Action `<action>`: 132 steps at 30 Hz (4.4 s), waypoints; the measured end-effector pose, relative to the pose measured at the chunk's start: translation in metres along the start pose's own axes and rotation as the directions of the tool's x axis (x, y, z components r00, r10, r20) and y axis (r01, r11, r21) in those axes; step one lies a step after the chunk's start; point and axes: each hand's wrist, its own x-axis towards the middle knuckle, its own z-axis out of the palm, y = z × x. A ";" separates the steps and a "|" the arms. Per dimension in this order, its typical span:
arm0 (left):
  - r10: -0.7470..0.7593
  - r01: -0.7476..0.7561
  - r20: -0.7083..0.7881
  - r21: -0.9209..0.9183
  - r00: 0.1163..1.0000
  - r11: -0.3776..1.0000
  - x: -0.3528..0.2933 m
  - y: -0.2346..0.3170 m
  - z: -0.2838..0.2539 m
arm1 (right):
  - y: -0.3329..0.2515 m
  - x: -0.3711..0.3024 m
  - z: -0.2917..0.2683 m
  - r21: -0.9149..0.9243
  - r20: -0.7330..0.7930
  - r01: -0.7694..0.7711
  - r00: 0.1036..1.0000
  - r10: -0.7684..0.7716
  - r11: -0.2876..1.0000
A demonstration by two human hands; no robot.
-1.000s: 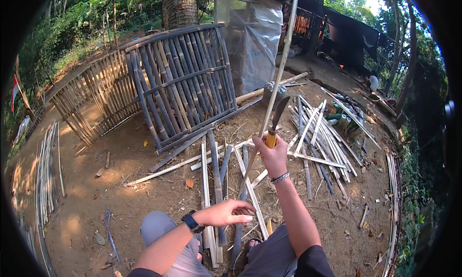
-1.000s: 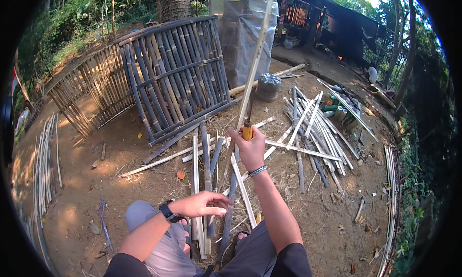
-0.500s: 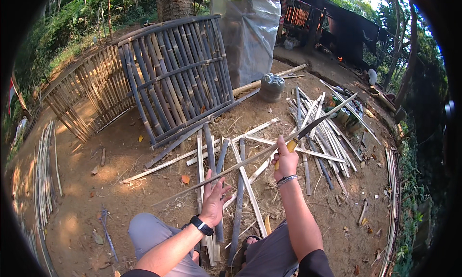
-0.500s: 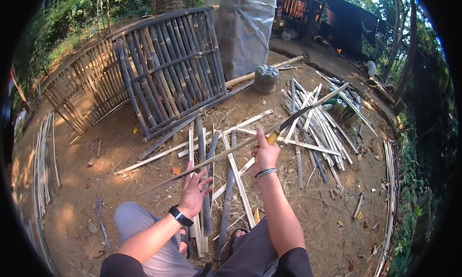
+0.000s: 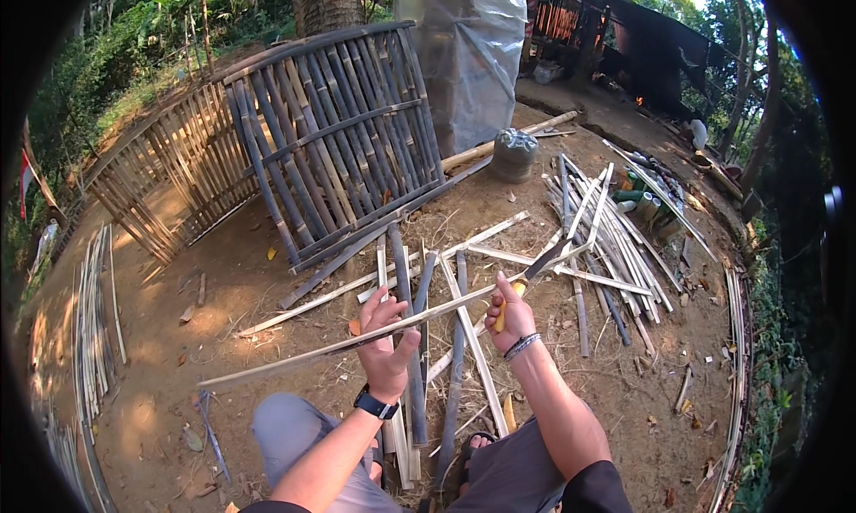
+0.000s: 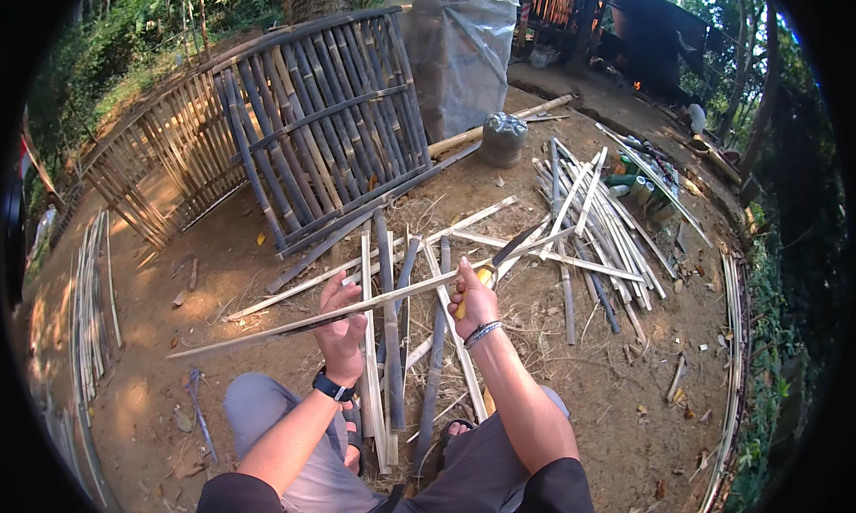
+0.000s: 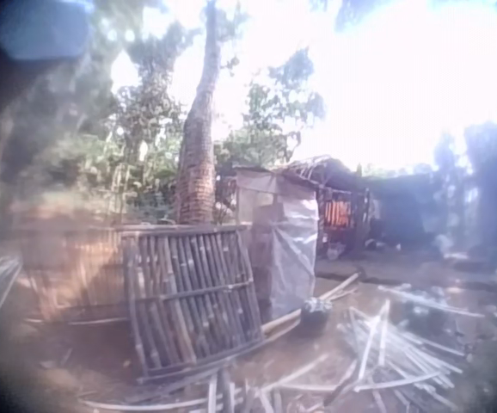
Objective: The person uses a knife to peel and strip a piece of bamboo by hand.
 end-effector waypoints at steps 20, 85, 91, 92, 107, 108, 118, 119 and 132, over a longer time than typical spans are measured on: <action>-0.271 0.076 -0.497 -0.377 0.824 0.923 0.044 0.079 -0.039 | 0.118 -0.113 -0.035 -0.784 0.408 0.432 0.900 -0.154 0.446; -0.182 0.055 -0.483 -0.265 0.857 0.963 -0.060 0.077 -0.102 | 0.190 -0.177 -0.024 -0.881 0.473 0.472 0.877 0.080 0.035; -0.197 0.075 -0.486 -0.259 0.851 0.963 -0.058 0.074 -0.112 | 0.196 -0.180 -0.022 -0.892 0.451 0.444 0.889 0.081 0.086; -0.196 0.075 -0.488 -0.257 0.851 0.964 -0.059 0.073 -0.110 | 0.193 -0.185 -0.017 -0.878 0.476 0.471 0.878 0.047 0.089; -0.177 0.052 -0.463 -0.271 0.869 0.961 -0.059 0.075 -0.101 | 0.205 -0.182 -0.030 -0.870 0.493 0.493 0.869 0.042 0.009; -0.186 0.058 -0.467 -0.276 0.865 0.959 -0.058 0.074 -0.105 | 0.203 -0.187 -0.023 -0.878 0.478 0.476 0.876 0.062 0.049; 0.006 -0.091 -0.401 -0.194 0.916 0.977 -0.061 0.073 -0.087 | 0.178 -0.200 -0.020 -0.852 0.522 0.522 0.853 -0.006 0.028; 0.009 -0.097 -0.387 -0.207 0.922 0.973 -0.061 0.073 -0.085 | 0.175 -0.208 -0.015 -0.856 0.516 0.517 0.856 -0.012 0.029; 0.076 -0.142 -0.337 -0.177 0.939 0.974 -0.068 0.076 -0.064 | 0.167 -0.208 -0.026 -0.830 0.552 0.544 0.833 -0.036 -0.126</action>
